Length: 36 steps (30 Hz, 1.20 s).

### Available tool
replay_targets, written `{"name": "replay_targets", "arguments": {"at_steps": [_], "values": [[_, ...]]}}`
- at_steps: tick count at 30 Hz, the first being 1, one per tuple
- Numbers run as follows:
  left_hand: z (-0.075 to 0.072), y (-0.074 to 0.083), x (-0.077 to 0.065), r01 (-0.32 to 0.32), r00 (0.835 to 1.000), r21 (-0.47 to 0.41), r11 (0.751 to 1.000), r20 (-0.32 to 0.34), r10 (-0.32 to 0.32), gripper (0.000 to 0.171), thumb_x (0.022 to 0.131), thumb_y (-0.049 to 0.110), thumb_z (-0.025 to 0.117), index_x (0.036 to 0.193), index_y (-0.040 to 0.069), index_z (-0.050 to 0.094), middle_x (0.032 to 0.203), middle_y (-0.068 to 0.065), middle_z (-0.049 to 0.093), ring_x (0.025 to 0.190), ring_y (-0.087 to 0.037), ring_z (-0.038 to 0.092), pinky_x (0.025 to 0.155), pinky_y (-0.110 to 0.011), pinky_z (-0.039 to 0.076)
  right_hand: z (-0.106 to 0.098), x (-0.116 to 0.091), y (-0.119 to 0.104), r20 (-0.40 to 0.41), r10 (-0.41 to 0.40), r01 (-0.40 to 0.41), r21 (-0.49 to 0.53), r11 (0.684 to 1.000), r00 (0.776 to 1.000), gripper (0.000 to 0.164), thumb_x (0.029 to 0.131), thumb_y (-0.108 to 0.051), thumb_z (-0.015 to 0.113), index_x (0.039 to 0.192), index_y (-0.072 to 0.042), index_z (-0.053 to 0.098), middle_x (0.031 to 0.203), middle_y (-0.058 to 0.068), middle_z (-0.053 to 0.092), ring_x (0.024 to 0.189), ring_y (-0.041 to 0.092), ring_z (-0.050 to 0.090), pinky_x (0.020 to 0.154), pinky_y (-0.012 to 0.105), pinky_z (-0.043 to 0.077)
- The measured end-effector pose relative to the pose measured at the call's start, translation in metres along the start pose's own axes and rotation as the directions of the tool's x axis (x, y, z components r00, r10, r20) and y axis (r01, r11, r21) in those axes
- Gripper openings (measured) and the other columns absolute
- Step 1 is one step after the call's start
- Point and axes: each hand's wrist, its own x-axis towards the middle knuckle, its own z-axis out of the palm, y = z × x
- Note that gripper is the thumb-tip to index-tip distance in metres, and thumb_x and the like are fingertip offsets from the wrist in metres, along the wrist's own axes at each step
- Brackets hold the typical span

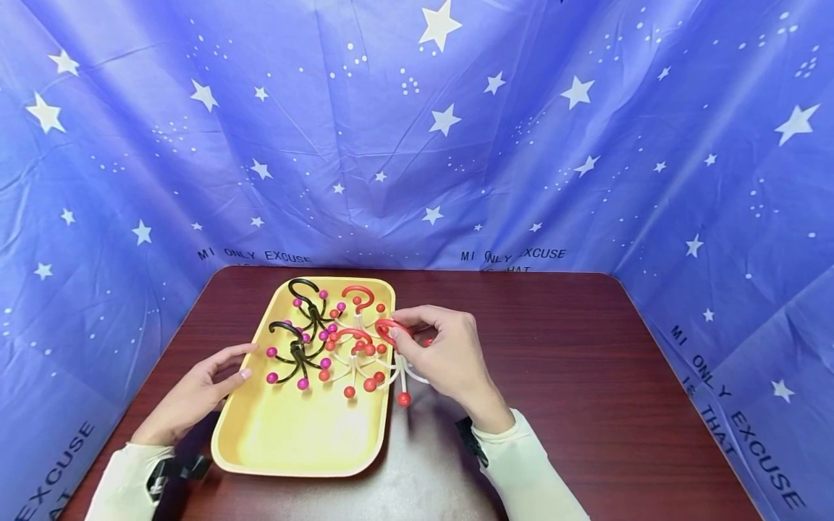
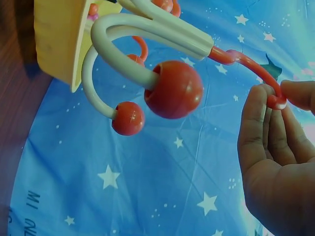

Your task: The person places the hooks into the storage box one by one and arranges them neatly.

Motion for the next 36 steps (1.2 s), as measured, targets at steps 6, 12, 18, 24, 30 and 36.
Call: {"name": "replay_targets", "arguments": {"at_steps": [6,12,18,24,30,36], "values": [[0.000,0.001,0.000,-0.006,1.000,-0.010,1.000,-0.003,0.006,0.056,0.107,0.015,0.064,0.158,0.006,0.043,0.146,-0.034,0.049,0.097,-0.030,0.075,0.069,-0.048,0.066,0.008,-0.001,-0.007,0.034,-0.035,0.035,0.011,0.999,0.999,0.015,0.088,-0.009,0.086,0.101,-0.016,0.084,0.087,-0.003,0.081,0.062,0.013,0.073,0.053,0.029,0.060],[-0.001,-0.001,0.001,-0.005,1.000,-0.011,1.000,-0.003,0.005,0.056,0.107,0.015,0.063,0.158,0.005,0.043,0.145,-0.034,0.049,0.097,-0.030,0.076,0.069,-0.048,0.066,0.019,-0.002,-0.011,0.072,-0.092,0.091,0.029,0.995,0.993,0.015,0.087,-0.006,0.085,0.100,-0.014,0.084,0.088,-0.003,0.081,0.066,0.009,0.071,0.056,0.028,0.060],[-0.001,0.000,0.001,-0.002,1.000,-0.008,1.000,-0.003,0.002,0.055,0.107,0.015,0.063,0.158,0.005,0.043,0.145,-0.035,0.049,0.097,-0.030,0.075,0.069,-0.048,0.066,0.030,-0.003,-0.015,0.103,-0.129,0.127,0.031,0.991,0.986,0.017,0.086,-0.003,0.083,0.101,-0.010,0.084,0.090,-0.002,0.081,0.071,0.007,0.072,0.061,0.027,0.062],[-0.001,0.001,0.001,-0.002,1.000,0.014,1.000,-0.004,0.002,0.054,0.107,0.014,0.063,0.157,0.006,0.044,0.145,-0.034,0.050,0.098,-0.029,0.075,0.069,-0.047,0.066,0.042,-0.003,-0.018,0.131,-0.132,0.125,0.063,0.990,0.982,0.019,0.085,-0.002,0.082,0.103,-0.008,0.084,0.097,0.001,0.082,0.075,0.006,0.073,0.064,0.028,0.064],[-0.001,0.001,0.001,0.003,1.000,0.012,1.000,-0.006,-0.003,0.054,0.107,0.013,0.063,0.157,0.007,0.045,0.146,-0.034,0.050,0.098,-0.030,0.075,0.069,-0.047,0.066,0.056,-0.003,-0.020,0.174,-0.122,0.109,0.083,0.991,0.977,0.019,0.086,-0.004,0.081,0.105,-0.005,0.083,0.105,0.004,0.082,0.084,0.006,0.075,0.067,0.027,0.064],[-0.002,0.000,0.001,0.002,1.000,0.001,1.000,-0.004,-0.002,0.054,0.107,0.014,0.064,0.157,0.006,0.044,0.146,-0.035,0.050,0.098,-0.029,0.075,0.070,-0.046,0.066,0.069,-0.003,-0.017,0.202,-0.103,0.087,0.084,0.993,0.974,0.018,0.087,-0.003,0.080,0.104,-0.007,0.083,0.105,0.004,0.081,0.083,0.004,0.074,0.066,0.026,0.064]]}}
